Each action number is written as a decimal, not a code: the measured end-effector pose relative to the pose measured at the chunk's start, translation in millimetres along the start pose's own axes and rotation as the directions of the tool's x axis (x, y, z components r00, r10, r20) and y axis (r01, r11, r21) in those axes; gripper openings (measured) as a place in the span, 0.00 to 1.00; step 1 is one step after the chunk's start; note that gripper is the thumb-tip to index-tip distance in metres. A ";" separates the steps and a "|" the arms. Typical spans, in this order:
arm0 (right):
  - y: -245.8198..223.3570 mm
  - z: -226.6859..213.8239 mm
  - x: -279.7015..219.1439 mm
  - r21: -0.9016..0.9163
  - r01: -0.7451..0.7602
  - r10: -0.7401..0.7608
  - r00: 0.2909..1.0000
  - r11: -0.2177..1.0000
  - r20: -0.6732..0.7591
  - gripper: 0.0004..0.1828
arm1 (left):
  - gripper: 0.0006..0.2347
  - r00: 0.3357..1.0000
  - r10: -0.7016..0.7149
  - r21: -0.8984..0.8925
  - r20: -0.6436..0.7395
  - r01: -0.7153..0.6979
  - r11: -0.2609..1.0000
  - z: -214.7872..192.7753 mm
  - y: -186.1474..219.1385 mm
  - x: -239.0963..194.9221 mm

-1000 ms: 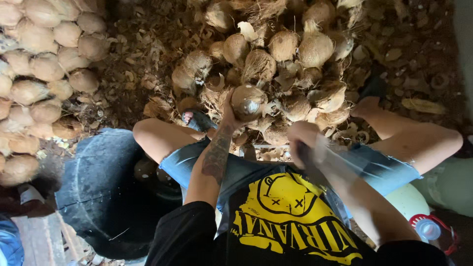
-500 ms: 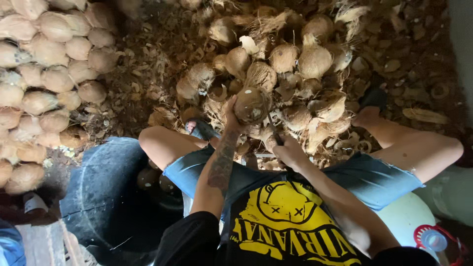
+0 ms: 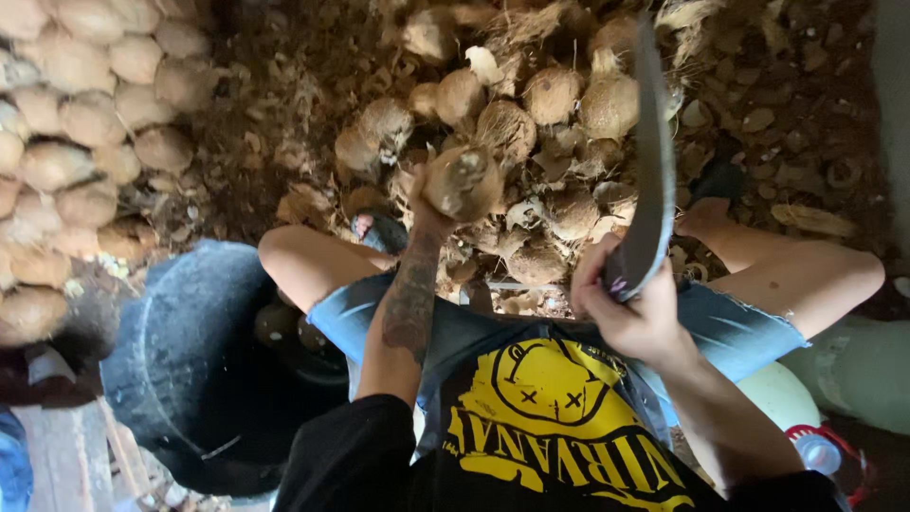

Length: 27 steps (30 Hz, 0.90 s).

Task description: The person sits on the ground and uses a large knife to peel the husk off a coconut. They rotate the coconut to remove the fibrous outer layer and then place the peeled coconut into a black bucket.

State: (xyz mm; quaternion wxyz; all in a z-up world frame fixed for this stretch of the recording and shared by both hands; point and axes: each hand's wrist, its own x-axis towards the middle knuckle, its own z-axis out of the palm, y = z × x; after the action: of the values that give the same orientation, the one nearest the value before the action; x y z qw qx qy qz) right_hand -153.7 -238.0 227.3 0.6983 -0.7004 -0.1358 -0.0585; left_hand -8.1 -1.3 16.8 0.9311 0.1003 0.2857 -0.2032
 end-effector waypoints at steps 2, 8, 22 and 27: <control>-15.8 -1.4 9.3 0.026 0.032 -0.032 0.999 0.999 -0.005 0.14 | 0.30 0.999 0.016 0.152 -0.036 -0.010 0.988 -10.0 -2.2 6.7; 38.6 -21.7 -61.3 -0.058 -0.210 0.215 0.971 0.976 0.105 0.11 | 0.32 0.942 0.041 0.300 -0.332 0.064 0.952 -28.2 -21.0 17.3; 132.1 4.4 -56.5 -0.447 -0.350 0.351 0.932 0.823 -0.084 0.07 | 0.39 0.943 0.091 0.416 -0.320 0.053 0.908 -24.7 -18.4 21.8; 124.6 23.0 -38.4 -0.235 0.267 -0.318 0.922 0.935 -0.219 0.12 | 0.41 0.903 0.173 0.580 -0.393 0.098 0.809 -23.7 -16.0 18.8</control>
State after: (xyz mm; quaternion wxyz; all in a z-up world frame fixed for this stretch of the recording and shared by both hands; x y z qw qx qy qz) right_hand -159.0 -217.7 96.5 0.6191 -0.7253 -0.1423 -0.2651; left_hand -12.5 -14.5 -14.4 0.7723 0.4304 0.4035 -0.2354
